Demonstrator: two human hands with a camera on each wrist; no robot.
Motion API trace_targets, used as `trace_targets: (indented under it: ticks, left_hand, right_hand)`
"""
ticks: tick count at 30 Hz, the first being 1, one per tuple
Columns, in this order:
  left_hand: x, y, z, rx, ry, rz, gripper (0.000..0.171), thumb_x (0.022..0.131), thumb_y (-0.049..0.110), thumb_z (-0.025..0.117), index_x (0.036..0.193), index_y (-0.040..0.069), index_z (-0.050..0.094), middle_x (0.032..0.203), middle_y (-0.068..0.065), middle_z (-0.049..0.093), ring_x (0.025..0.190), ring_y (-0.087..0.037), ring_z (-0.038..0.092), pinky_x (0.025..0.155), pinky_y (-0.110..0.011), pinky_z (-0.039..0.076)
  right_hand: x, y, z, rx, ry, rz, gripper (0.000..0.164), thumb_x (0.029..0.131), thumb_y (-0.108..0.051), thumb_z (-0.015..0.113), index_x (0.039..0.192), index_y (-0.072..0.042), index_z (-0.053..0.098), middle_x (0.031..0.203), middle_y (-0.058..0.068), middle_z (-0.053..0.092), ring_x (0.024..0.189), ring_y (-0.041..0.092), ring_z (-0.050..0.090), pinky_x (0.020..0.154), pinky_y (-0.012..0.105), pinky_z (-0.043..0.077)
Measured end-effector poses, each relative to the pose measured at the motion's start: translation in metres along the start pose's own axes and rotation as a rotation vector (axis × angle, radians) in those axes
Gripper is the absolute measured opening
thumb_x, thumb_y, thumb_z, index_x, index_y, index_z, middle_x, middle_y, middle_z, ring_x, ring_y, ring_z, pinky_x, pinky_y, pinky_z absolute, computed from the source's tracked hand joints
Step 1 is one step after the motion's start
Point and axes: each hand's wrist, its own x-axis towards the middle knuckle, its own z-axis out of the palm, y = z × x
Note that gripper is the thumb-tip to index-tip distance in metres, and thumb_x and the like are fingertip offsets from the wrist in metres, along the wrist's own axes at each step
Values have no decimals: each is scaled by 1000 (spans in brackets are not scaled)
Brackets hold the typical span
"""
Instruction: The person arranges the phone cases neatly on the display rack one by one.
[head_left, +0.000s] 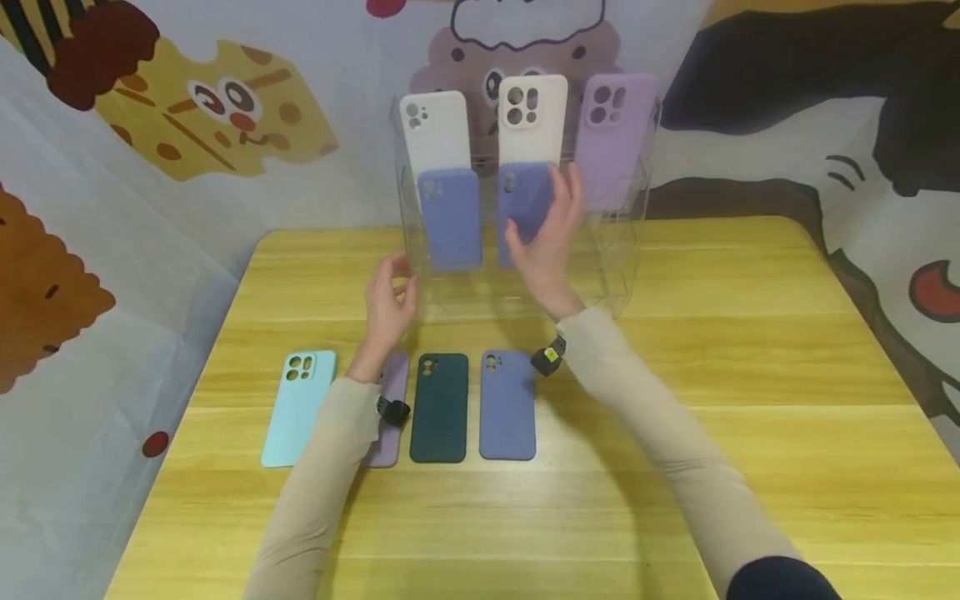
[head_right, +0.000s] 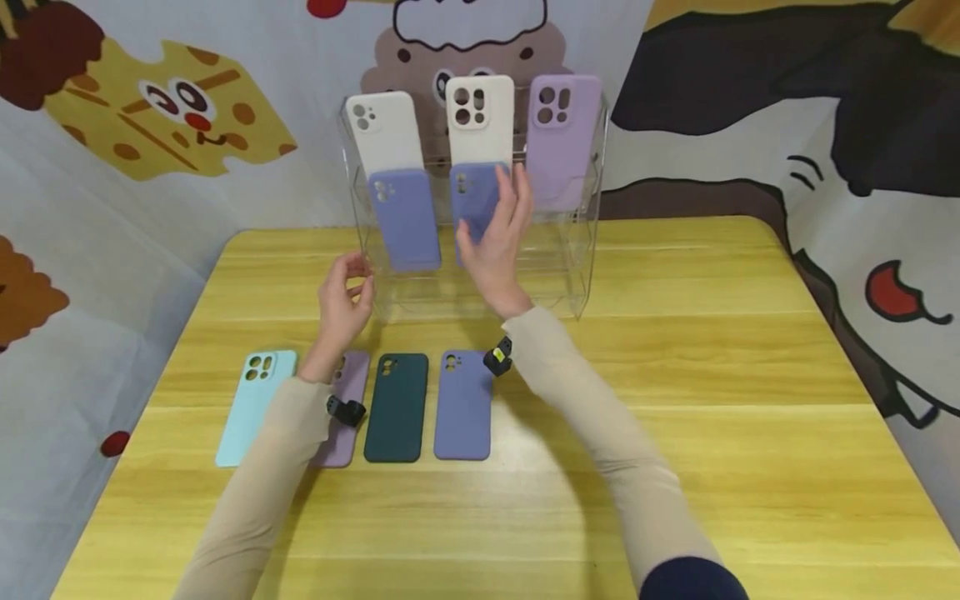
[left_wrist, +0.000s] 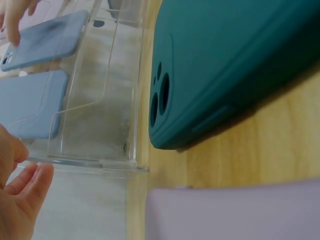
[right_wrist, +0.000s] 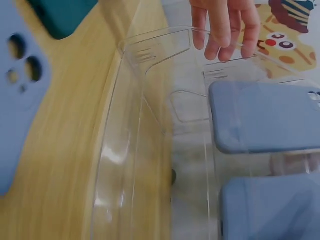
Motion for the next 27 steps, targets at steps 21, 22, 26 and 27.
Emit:
trace_targets:
  ticks: [21, 22, 26, 27]
  left_hand:
    - [0, 1, 2, -24, 11, -1, 33, 83, -13, 54, 116, -14, 50, 102, -29, 57, 94, -39, 59, 75, -42, 59]
    - [0, 1, 2, -27, 11, -2, 34, 83, -13, 54, 116, -14, 50, 102, -28, 57, 94, -39, 59, 75, -42, 59]
    - [0, 1, 2, -25, 9, -7, 34, 84, -13, 54, 117, -13, 50, 103, -28, 57, 95, -39, 59, 75, -42, 59]
    - [0, 1, 2, -24, 8, -8, 33, 84, -12, 54, 117, -13, 50, 103, -28, 57, 95, -39, 59, 76, -42, 59]
  right_hand:
    - [-29, 51, -107, -23, 5, 107, 59, 76, 11, 62, 129, 12, 37, 133, 23, 39, 128, 29, 35, 112, 37, 29]
    - [-31, 54, -111, -33, -4, 123, 57, 77, 11, 62, 129, 12, 38, 132, 23, 41, 126, 29, 37, 110, 37, 32]
    - [-34, 61, -122, -46, -69, 208, 51, 81, 11, 60, 128, 12, 40, 127, 25, 45, 120, 34, 42, 103, 40, 41]
    - [-35, 62, -125, -43, -88, 230, 50, 81, 11, 60, 127, 12, 41, 125, 26, 46, 118, 35, 44, 102, 42, 42]
